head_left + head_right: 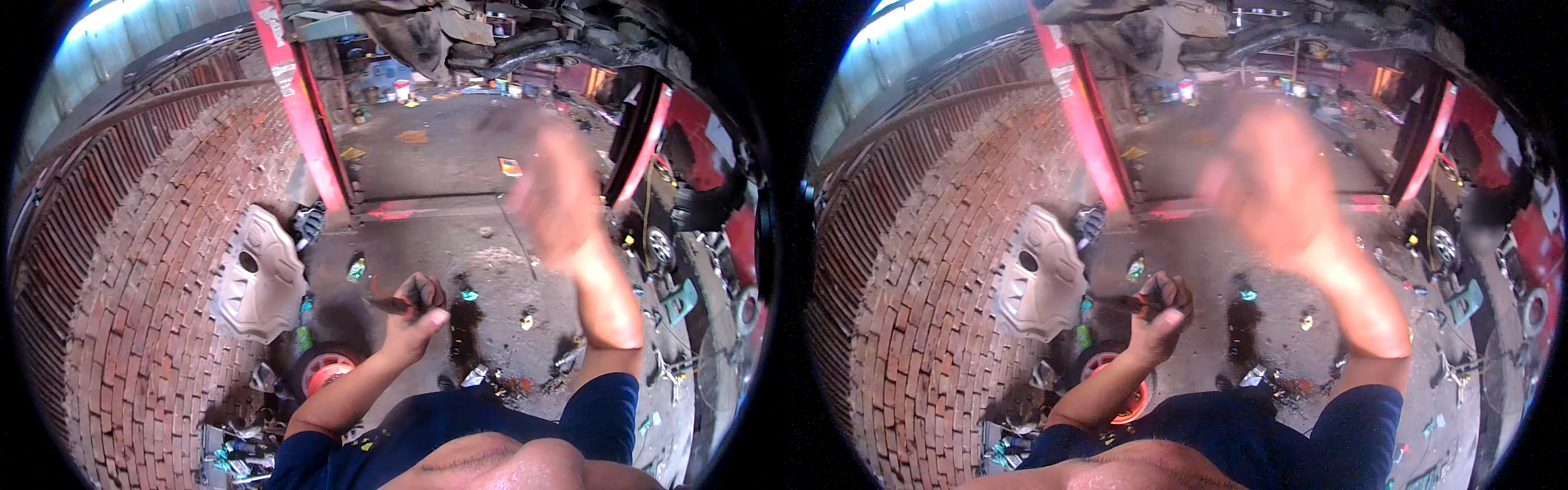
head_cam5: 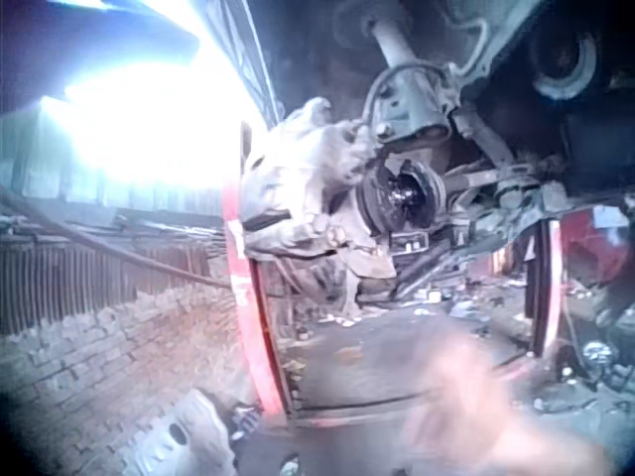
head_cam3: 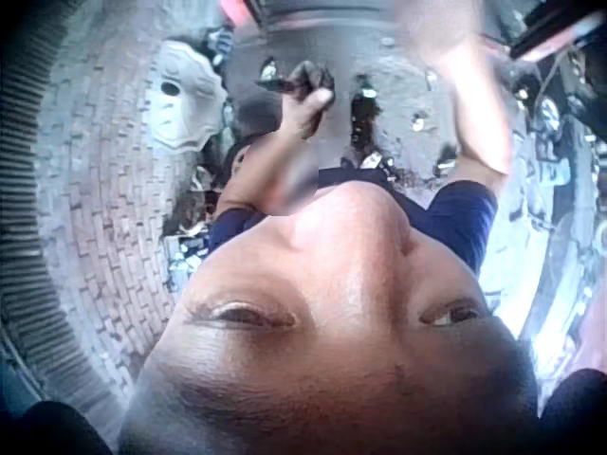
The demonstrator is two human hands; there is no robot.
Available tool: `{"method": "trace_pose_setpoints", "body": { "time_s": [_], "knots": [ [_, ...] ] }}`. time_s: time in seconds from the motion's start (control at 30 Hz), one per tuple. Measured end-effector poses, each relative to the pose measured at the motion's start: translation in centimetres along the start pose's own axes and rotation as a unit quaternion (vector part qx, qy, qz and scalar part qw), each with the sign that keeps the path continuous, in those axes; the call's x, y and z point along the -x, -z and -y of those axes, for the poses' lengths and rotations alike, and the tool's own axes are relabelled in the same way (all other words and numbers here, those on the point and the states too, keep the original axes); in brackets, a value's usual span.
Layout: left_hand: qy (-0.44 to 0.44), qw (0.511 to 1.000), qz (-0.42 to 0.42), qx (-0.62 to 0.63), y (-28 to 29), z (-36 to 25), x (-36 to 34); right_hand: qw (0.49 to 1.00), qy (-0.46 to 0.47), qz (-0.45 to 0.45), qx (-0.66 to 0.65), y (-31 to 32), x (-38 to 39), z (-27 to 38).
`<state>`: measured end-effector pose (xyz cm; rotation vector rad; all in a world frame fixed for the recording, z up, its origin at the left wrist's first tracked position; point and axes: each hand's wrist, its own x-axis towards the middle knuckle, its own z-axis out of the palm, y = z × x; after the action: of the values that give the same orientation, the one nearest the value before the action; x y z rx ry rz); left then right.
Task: The person works on the underside of a vehicle on a lift, using a screwdriver to pry components, handling small fasteners and wires, and using a long metal pry bar to move suspension parts.
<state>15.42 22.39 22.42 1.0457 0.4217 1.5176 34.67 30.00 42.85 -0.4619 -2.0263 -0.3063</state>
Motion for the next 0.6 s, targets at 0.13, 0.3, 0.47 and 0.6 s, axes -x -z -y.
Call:
{"method": "trace_pose_setpoints", "body": {
  "time_s": [0.13, 0.3, 0.47, 0.6],
  "knots": [
    [0.076, 0.993, 0.007, 0.093, 1.5, -0.3, 2.9, 0.973, -0.09, 0.014, 0.214, 6.5, -7.6, -4.5],
    [0.107, 0.992, 0.004, 0.06, 1.9, 0.1, 6.4, 0.952, 0.011, 0.122, 0.282, 6.6, -10.3, -8.9],
    [0.129, 0.99, -0.015, 0.061, 2.6, 0.5, 9.4, 0.952, -0.058, 0.243, 0.179, 6.4, -13.1, -6.7],
    [0.118, 0.991, -0.041, 0.046, 3.9, 1.0, 10.9, 0.96, -0.016, 0.162, 0.228, 6.6, -11.2, -9.5]
  ]
}}
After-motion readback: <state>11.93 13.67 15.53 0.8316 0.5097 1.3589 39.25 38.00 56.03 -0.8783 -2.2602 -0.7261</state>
